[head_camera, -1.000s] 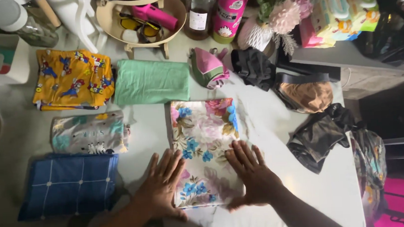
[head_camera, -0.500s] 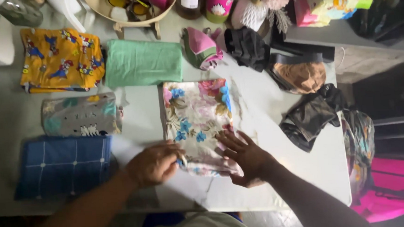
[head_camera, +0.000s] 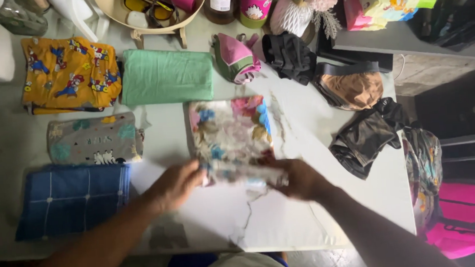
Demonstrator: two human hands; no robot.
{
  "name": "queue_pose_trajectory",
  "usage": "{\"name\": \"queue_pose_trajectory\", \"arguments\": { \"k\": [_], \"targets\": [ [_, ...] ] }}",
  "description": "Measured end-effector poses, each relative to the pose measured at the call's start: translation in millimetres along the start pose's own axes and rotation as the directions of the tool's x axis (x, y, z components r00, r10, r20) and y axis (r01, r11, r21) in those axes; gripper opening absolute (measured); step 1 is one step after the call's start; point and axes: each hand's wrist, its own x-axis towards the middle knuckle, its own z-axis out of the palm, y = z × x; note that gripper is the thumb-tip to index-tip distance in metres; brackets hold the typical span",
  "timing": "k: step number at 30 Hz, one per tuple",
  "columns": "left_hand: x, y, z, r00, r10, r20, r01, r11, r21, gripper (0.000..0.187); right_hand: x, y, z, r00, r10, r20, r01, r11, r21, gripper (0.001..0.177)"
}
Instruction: The person folds several pieces of clothing on a white table. They handle a floral-patterned cloth, a gray animal-patterned cloth, a blue grid-patterned cloth, and a black-and-white striped garment, folding each one and stacking them on the table.
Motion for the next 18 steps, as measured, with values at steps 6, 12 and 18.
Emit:
{"name": "queue_pose_trajectory", "arguments": {
  "k": [6,12,18],
  "targets": [
    [49,66,-32,0.926,-0.32,-0.202,-0.07,0.38,-0.922,0.077,106,83,11,0.891,0.447,-0.083,-0.225,0.591,0.775,0.034],
    [118,-50,9,0.825,-0.276,-0.493,0.211,0.96,-0.185,0.057,126,131,59,0.787,0.554,-0.272,-0.287,0.718,0.634,0.037],
    [98,-25,14,0.773,-0.382,-0.506,0.305,0.924,-0.232,0.049,107,77,53,0.745,0.635,-0.205,-0.39,0.664,0.638,0.034]
  ]
}}
